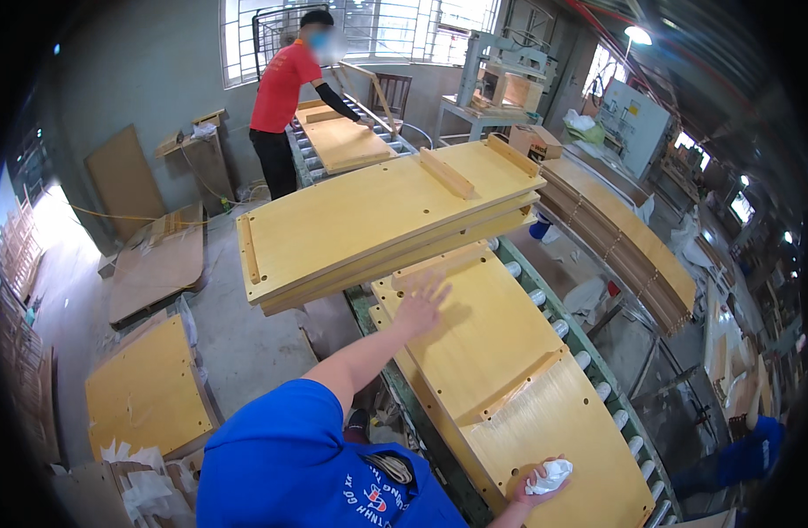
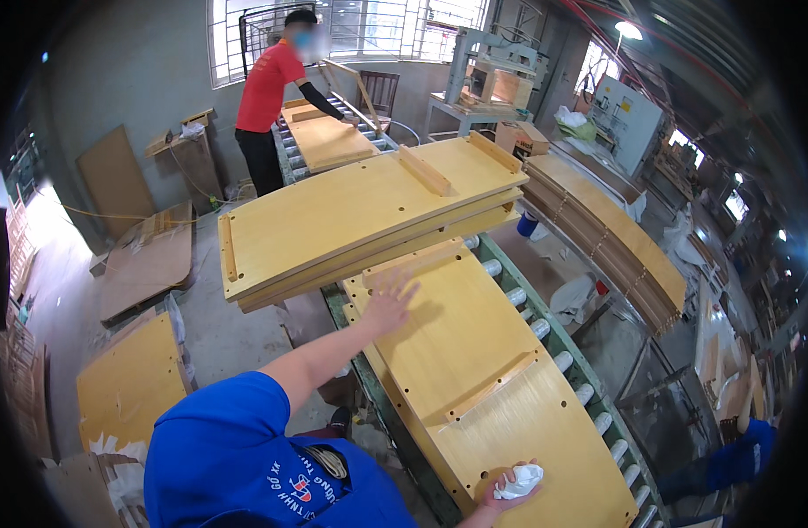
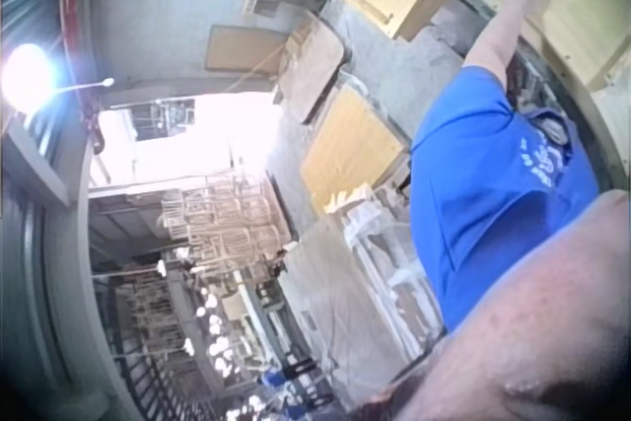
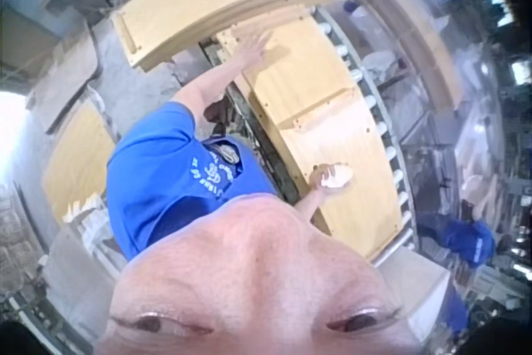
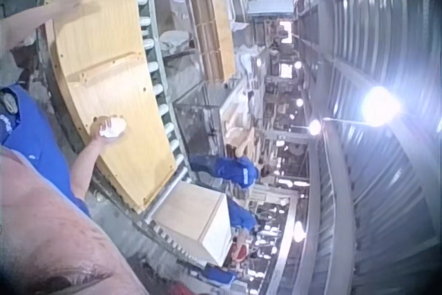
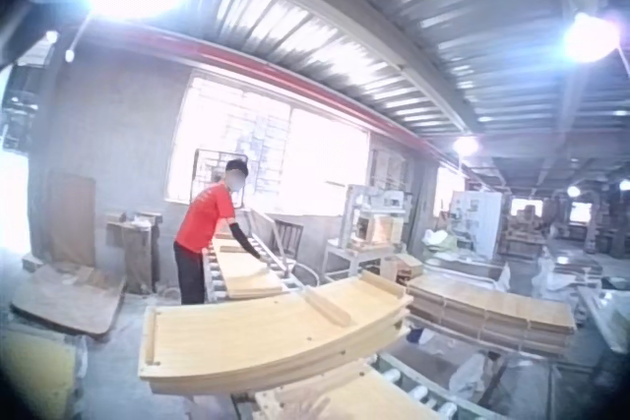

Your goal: The person wipes the surface of several light-colored wooden panels using a white cloth. They move along a roller conveyor, cleaning each panel individually and occasionally picking up additional cloths from the floor.

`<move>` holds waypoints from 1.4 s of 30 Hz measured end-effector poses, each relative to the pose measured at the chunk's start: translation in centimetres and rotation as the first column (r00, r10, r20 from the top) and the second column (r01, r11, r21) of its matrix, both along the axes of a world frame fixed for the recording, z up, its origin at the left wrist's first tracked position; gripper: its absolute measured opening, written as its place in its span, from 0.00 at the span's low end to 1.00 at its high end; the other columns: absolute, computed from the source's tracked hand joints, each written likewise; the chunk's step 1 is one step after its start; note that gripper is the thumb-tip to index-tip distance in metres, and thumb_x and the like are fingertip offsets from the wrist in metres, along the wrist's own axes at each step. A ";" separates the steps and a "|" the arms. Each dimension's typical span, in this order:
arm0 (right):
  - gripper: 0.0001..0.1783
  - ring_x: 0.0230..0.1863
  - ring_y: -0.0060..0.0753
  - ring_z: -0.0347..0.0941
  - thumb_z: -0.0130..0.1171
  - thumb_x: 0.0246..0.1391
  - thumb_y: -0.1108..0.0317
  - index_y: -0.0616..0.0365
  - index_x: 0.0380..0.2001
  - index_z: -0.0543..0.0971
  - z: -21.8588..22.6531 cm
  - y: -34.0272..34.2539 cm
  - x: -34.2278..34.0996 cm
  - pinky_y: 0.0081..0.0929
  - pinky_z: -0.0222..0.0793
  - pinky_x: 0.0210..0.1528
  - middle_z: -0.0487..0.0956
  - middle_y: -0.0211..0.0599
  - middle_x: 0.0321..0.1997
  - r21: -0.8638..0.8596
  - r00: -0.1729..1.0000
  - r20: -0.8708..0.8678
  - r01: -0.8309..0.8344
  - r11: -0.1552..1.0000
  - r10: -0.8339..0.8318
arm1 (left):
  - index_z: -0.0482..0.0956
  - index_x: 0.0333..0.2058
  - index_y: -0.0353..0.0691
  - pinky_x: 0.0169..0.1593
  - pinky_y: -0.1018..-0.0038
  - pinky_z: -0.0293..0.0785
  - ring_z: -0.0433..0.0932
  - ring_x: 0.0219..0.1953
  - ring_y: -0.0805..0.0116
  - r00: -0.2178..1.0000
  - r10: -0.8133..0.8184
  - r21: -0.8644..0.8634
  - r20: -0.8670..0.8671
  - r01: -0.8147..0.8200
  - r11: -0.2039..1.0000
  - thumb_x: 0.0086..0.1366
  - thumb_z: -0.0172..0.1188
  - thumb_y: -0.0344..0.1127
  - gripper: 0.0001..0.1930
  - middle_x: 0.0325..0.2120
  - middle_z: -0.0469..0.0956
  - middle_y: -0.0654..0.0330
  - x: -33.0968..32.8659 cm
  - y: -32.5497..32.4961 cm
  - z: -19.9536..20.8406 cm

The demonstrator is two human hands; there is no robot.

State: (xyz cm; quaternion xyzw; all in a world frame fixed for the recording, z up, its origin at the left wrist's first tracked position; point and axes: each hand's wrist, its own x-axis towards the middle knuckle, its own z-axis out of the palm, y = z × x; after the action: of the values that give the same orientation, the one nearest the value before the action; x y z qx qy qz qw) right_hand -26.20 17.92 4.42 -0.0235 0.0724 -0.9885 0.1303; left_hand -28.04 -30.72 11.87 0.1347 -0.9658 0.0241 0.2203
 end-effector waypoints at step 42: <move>0.34 0.25 0.33 0.70 0.39 0.57 0.36 0.52 0.52 0.69 1.7 -0.4 0.0 0.20 0.59 0.14 0.74 0.46 0.41 -0.017 0.991 0.080 0.107 0.994 -0.105 | 0.69 0.53 0.40 0.59 0.62 0.59 0.63 0.58 0.58 0.998 -0.030 0.107 0.053 0.024 0.994 0.65 0.47 0.44 0.21 0.55 0.66 0.57 0.5 2.2 -1.5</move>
State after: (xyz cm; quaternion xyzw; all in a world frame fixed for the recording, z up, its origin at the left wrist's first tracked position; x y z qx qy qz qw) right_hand -26.22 17.54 6.10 0.0183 0.0577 -0.9949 0.0803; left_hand -27.58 -28.54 10.39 0.1326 -0.9730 -0.0267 0.1868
